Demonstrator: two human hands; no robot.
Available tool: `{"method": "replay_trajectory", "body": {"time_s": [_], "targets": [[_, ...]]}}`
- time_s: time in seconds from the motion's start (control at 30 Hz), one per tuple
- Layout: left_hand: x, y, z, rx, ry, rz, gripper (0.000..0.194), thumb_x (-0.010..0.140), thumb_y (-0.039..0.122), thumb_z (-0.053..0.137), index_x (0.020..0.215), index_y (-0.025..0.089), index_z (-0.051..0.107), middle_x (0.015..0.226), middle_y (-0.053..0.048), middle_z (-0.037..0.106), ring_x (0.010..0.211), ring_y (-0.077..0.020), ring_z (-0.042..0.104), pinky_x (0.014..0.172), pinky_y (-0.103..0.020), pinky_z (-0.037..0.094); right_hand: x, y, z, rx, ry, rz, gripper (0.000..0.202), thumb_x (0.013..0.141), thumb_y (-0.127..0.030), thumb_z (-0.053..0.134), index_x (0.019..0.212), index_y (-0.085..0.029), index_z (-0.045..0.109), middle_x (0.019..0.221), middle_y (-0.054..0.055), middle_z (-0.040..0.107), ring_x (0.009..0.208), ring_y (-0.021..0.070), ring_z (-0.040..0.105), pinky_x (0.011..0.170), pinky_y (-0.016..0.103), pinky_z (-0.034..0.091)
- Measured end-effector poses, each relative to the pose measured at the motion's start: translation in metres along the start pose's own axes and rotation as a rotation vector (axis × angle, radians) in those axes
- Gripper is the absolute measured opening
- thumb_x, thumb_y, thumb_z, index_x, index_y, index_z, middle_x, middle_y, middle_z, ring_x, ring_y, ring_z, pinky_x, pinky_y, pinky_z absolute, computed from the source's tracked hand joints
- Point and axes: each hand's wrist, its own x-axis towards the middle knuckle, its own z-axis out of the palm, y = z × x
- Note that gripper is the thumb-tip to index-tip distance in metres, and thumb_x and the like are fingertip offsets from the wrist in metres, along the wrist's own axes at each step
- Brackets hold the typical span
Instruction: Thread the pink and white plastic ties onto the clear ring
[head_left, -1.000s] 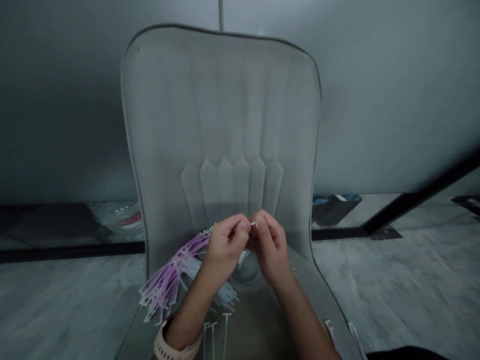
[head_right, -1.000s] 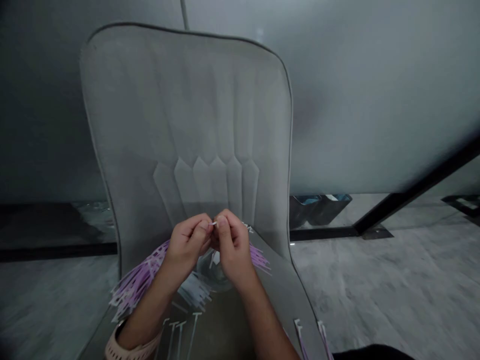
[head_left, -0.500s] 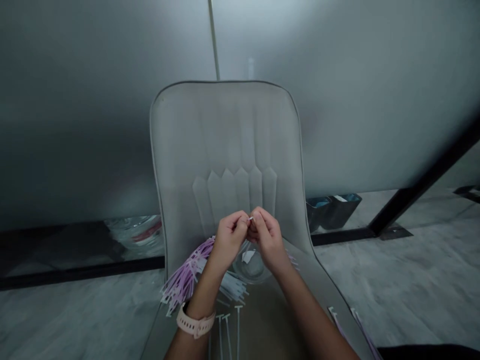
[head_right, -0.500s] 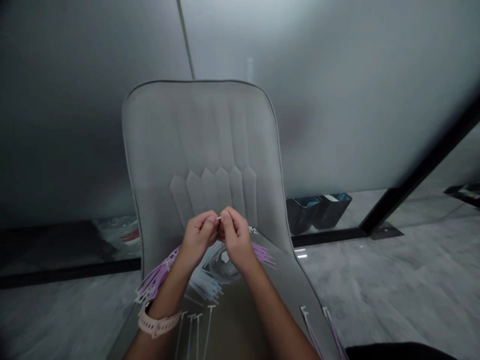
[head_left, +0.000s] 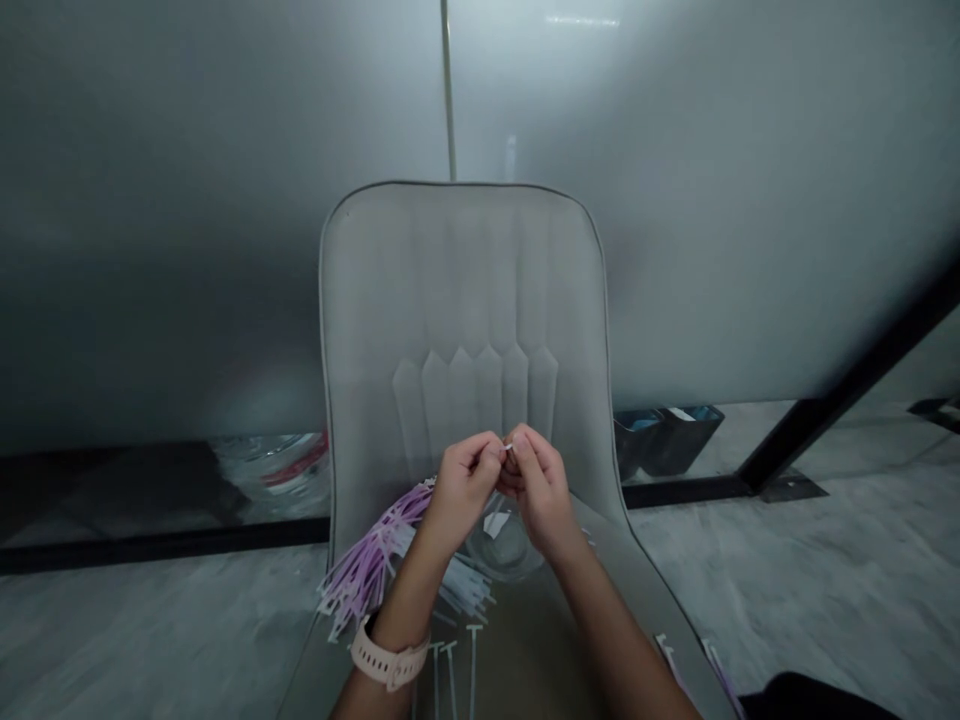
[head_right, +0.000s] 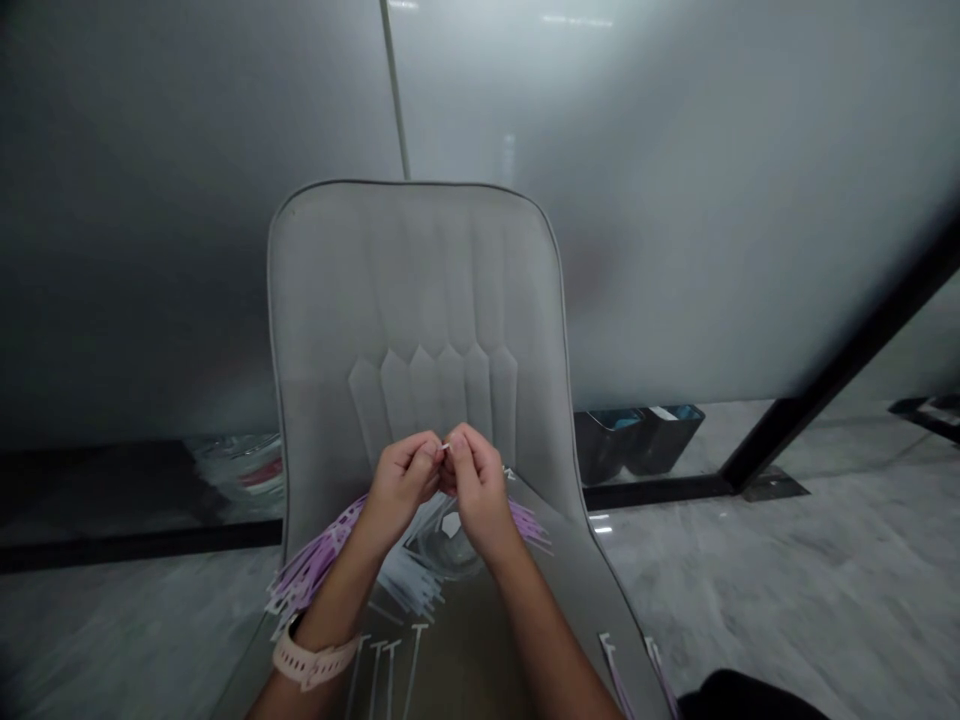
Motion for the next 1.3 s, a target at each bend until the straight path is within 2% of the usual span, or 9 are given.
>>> {"method": "replay_trajectory", "body": {"time_s": [0.33,0.67,1.1,1.3], "targets": [[-0.0037,0.0080,0.0011,0.014,0.009,0.010,0.032,0.085,0.037,0.048,0.058,0.019,0.042,0.052,0.007,0.030,0.046,-0.0084,0.025,0.043,-0.020,0.023,-0.0014,-0.0060,0.0005,0.032,-0.012,0.046,0.040,0.093,-0.050,0.051,0.067,-0.021,0.041,0.061,-0.007,0.027,0.052,0.0097,0.022,0.045,0.021,0.023],[-0.0029,0.0093,0.0036,-0.065,0.029,0.004,0.030,0.083,0.035,0.049,0.058,0.020,0.042,0.050,0.008,0.028,0.044,-0.0076,0.024,0.041,-0.020,0.024,-0.0030,-0.0033,-0.0008,0.053,-0.018,0.012,0.037,0.096,-0.044,0.051,0.068,-0.020,0.042,0.061,-0.007,0.028,0.052,0.0095,0.022,0.045,0.021,0.022],[-0.0005,0.0045,0.0052,-0.001,0.063,0.006,0.030,0.082,0.032,0.048,0.056,0.020,0.039,0.051,0.007,0.030,0.045,-0.0077,0.024,0.042,-0.021,0.021,-0.0011,-0.0084,-0.0008,-0.092,-0.024,-0.024,0.038,0.095,-0.047,0.047,0.068,-0.021,0.042,0.060,-0.007,0.030,0.052,0.0097,0.025,0.044,0.021,0.024],[0.0002,0.0019,0.0043,-0.018,0.064,0.006,0.031,0.084,0.033,0.048,0.057,0.020,0.039,0.052,0.007,0.030,0.045,-0.0076,0.024,0.043,-0.021,0.022,-0.0004,-0.0083,-0.0026,-0.159,-0.032,-0.048,0.037,0.096,-0.044,0.046,0.068,-0.021,0.041,0.061,-0.006,0.032,0.052,0.0099,0.028,0.044,0.021,0.025]]}}
